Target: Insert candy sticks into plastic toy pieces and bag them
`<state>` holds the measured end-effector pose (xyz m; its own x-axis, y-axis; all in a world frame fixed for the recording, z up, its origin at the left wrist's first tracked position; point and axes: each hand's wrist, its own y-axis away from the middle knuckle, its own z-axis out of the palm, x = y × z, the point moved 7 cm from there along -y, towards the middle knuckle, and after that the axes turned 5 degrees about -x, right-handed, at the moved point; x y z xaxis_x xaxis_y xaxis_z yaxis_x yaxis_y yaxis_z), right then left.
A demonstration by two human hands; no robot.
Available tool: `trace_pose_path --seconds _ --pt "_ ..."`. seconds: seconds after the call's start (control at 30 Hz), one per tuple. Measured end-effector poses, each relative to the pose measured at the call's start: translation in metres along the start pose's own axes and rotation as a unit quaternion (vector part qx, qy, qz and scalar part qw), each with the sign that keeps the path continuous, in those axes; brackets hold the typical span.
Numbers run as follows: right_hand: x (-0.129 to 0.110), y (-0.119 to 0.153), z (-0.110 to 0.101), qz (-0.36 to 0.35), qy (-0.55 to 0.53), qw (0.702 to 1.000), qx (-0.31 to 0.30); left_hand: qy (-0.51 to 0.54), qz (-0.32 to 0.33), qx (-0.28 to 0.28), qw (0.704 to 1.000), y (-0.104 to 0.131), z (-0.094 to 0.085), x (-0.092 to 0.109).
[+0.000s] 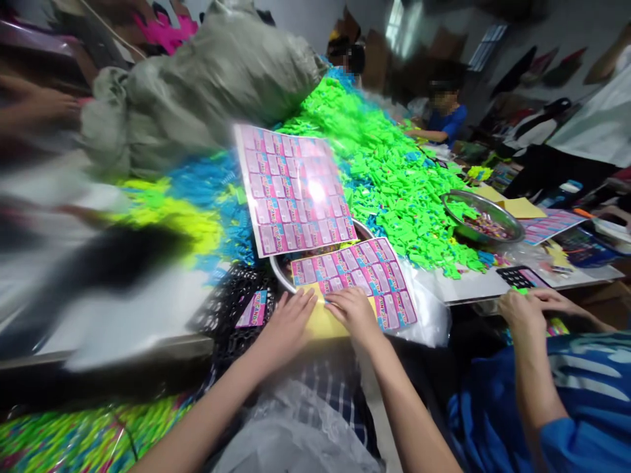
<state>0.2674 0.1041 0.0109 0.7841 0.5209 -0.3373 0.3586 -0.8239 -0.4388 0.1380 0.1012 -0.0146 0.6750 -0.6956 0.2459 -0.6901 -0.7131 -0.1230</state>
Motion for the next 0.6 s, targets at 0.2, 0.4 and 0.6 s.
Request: trace_pose_path --seconds 0.2,0.4,0.6 --pt "-0.003 0.003 -0.004 -0.026 0.000 1.000 0.005 0.008 -0.005 0.003 1.000 0.006 0.004 0.000" --pt "0.003 0.000 -0.003 0.042 -0.032 0.999 0.006 0.020 -0.014 0.016 1.000 0.004 0.002 0.002" --pt "0.034 -0.007 -0.008 0.255 -0.120 0.956 0.079 0.048 -0.030 0.026 0.998 0.004 -0.004 0.003"
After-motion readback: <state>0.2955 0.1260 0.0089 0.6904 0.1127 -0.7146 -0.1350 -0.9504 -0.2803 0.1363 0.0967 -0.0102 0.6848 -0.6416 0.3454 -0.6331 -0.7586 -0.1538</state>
